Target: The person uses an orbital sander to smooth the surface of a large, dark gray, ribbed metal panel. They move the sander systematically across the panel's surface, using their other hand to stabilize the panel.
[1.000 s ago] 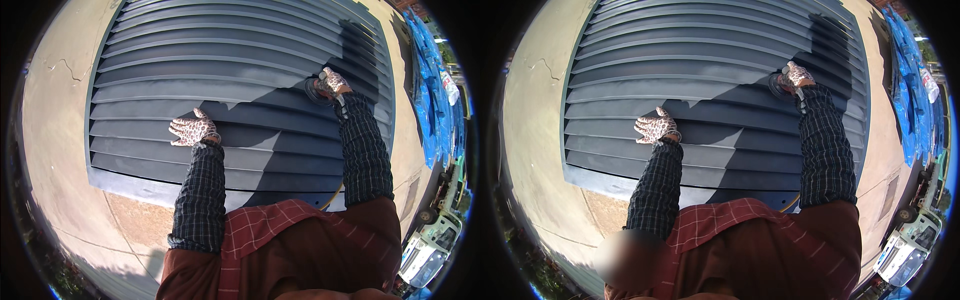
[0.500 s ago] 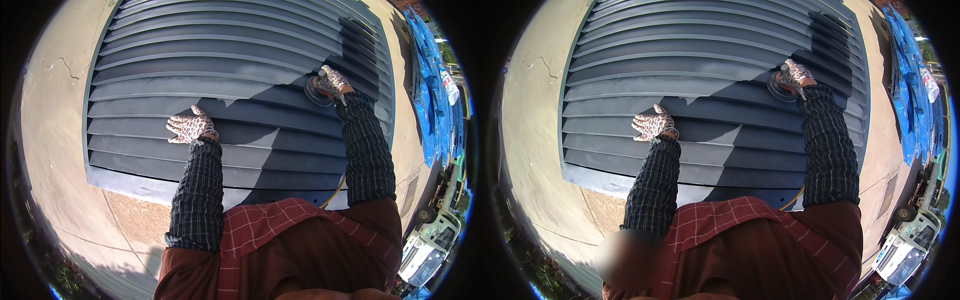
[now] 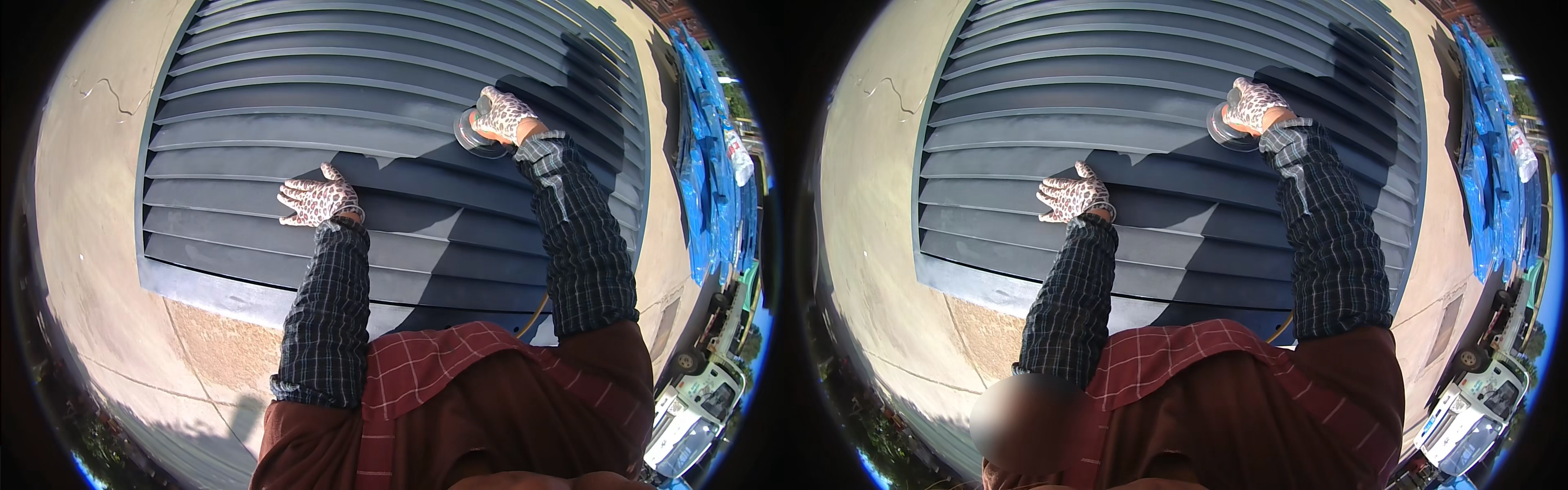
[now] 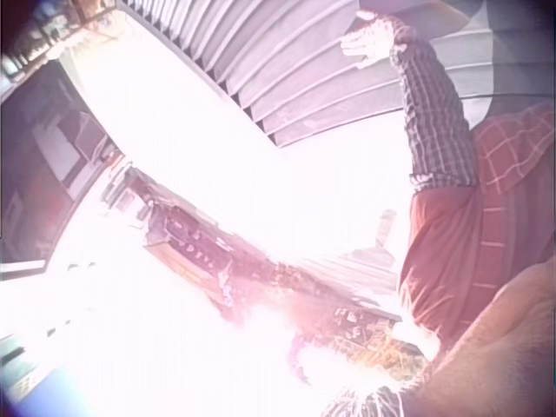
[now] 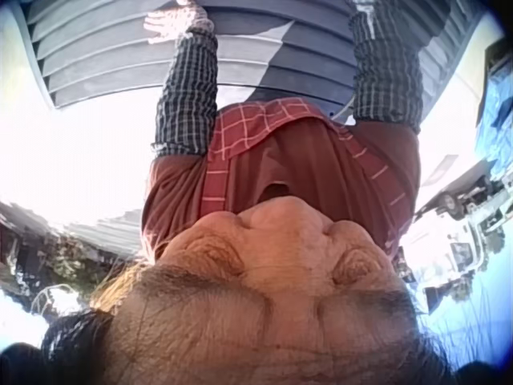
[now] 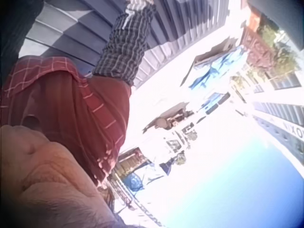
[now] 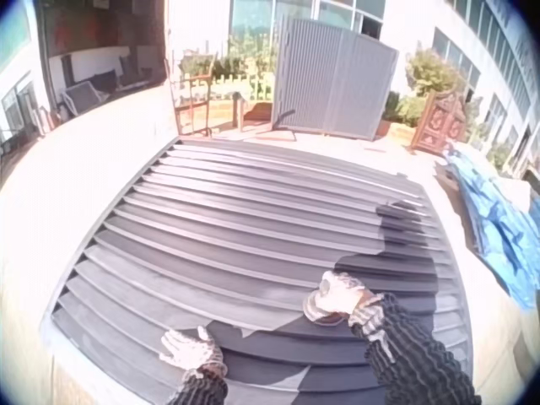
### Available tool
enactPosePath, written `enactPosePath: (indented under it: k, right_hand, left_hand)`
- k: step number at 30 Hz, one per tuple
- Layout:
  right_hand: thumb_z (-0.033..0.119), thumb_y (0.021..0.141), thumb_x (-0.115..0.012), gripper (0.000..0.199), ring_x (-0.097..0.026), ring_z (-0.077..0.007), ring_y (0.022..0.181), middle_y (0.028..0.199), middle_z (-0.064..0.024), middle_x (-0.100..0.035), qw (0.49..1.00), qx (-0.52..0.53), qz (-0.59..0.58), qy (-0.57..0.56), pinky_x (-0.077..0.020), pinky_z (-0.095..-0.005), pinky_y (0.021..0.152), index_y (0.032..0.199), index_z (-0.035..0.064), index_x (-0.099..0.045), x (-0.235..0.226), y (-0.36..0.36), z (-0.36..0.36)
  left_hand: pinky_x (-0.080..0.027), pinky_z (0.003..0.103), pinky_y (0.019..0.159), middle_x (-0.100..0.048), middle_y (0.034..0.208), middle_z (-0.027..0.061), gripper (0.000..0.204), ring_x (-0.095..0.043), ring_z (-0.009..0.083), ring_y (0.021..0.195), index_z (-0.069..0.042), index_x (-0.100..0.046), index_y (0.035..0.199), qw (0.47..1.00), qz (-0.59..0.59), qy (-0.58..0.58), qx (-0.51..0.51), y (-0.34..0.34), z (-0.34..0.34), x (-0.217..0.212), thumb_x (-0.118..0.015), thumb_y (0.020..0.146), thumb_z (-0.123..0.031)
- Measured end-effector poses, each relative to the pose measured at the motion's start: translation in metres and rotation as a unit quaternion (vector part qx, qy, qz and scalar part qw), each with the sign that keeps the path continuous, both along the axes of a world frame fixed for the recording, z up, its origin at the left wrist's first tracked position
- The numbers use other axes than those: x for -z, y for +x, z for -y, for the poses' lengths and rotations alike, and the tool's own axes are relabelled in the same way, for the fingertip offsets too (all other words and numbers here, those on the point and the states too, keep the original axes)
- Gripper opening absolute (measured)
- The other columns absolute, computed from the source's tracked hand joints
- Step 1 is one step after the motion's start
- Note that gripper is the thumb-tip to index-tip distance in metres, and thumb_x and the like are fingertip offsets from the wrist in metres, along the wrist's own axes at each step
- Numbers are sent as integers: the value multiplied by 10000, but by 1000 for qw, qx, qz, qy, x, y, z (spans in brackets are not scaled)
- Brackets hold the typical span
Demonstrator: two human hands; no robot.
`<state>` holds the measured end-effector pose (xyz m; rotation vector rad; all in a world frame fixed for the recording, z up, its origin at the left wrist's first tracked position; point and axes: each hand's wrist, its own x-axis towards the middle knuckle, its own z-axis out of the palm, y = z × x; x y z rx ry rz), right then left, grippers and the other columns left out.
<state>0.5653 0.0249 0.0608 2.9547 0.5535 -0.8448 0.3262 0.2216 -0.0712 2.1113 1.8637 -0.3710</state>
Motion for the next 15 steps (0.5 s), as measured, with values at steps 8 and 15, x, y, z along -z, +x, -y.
enactPosePath:
  k: [8,15]
  right_hand:
    - [328,857,-730,670,-644,-360,1251,1380,-180,-645,1000,-7,-14,27,-534,-406,1068,1458,105,-534,12,-2,-30]
    - [353,852,-733,714,-631,-350,1271,1415,-164,-624,999,-31,-20,22,-528,-400,1082,1498,145,-510,15,-7,-57]
  left_hand:
    - [-51,622,1262,-155,1729,170,906,-79,288,1615,28,-167,1632,1000,8,0,0,1,0,0,-277,1049,-657]
    - [-52,621,1262,-160,1728,169,898,-82,284,1615,25,-172,1632,1000,8,-4,1,2,2,-3,-285,1051,-650]
